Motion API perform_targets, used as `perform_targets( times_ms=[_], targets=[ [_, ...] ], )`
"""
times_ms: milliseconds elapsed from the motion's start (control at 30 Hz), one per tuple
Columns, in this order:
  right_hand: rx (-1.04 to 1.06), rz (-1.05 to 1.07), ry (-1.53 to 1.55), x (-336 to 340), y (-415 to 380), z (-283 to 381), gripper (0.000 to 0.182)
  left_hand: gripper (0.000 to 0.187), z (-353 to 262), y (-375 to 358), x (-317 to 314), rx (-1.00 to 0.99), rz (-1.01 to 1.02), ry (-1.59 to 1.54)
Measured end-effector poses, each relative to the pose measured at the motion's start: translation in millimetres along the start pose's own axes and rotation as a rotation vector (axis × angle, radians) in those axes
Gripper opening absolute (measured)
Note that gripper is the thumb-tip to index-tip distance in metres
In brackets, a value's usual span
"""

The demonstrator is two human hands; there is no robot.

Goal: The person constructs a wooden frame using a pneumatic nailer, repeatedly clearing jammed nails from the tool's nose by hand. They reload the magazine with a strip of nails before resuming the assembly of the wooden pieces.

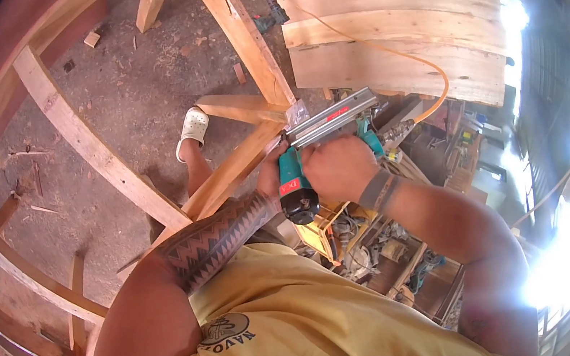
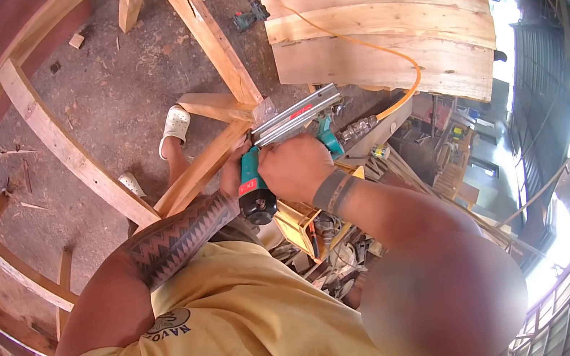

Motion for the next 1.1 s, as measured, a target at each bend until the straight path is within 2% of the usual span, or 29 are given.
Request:
perform_targets(
  times_ms=[233, 833, 1100],
  targets=[
    [-0.013, -0.019, -0.012, -3, 0, -1, 0.019, 0.055, 0, -2, 5, 0.018, -0.101, 0.045],
    [-0.011, -0.019, -0.015, 3, 3, 2, 0.019, 0.044, 3, 4, 10, 0.044, 0.019, -0.092],
    [-0.033, 0.013, 0.006, -1, 7, 2, 0.023, 0.040, -4, 7, 22, -0.019, -0.042, -0.017]
  ],
)
Point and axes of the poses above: each hand's wrist, its own y-axis towards the middle knuckle, its own x-axis out of the back of the hand, z = x × y, the point moved 9 cm from there along y, towards the middle knuckle, and after that the axes turned 5 degrees about x, right-handed, at the moved point
